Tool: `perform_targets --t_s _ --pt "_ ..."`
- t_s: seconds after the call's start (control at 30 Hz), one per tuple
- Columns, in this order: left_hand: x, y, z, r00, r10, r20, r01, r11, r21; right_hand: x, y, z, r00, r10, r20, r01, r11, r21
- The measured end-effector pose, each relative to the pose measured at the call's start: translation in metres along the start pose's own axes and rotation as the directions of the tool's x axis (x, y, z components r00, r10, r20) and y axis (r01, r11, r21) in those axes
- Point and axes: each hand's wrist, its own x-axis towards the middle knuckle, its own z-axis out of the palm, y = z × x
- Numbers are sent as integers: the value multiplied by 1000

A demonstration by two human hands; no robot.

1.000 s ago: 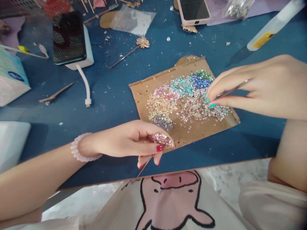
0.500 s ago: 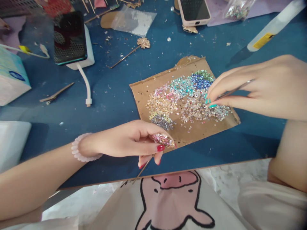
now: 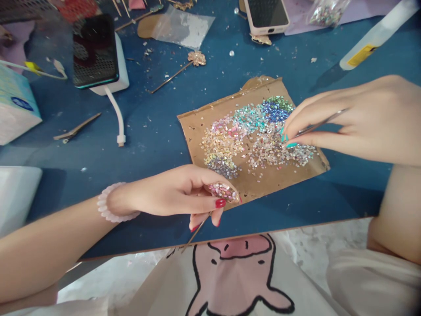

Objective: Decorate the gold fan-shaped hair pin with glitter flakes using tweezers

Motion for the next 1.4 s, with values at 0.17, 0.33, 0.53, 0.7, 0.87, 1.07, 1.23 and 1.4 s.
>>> perform_targets --t_s 0.17,0.33,0.53,0.7,0.87,1.07,1.23,1.4 --pt "0 0 0 1000 4 -2 -4 1000 2 0 1 -1 1000 -9 -6 9 1000 0" --pt "1 -1 -1 1000 4 -1 -4 1000 4 0 1 0 1000 7 -2 -7 1000 7" --pt "1 -2 1 1000 -7 -22 7 1000 -13 -1 -3 -2 999 42 -16 -41 999 28" --pt "1 -1 4 999 -25 -47 24 1000 -5 0 -10 -4 996 78 -32 -75 995 68" --pt "2 1 5 997 -49 -59 49 999 4 7 -25 0 1000 25 -2 -24 969 247" --pt "1 3 6 994 -70 -82 70 998 1 15 -40 8 998 -61 -22 64 888 456" --pt "2 4 6 994 -82 -71 83 996 12 17 -44 16 991 -127 -35 127 856 502" --pt "3 5 6 993 -87 -80 89 996 27 19 -44 20 988 -149 -33 143 823 550"
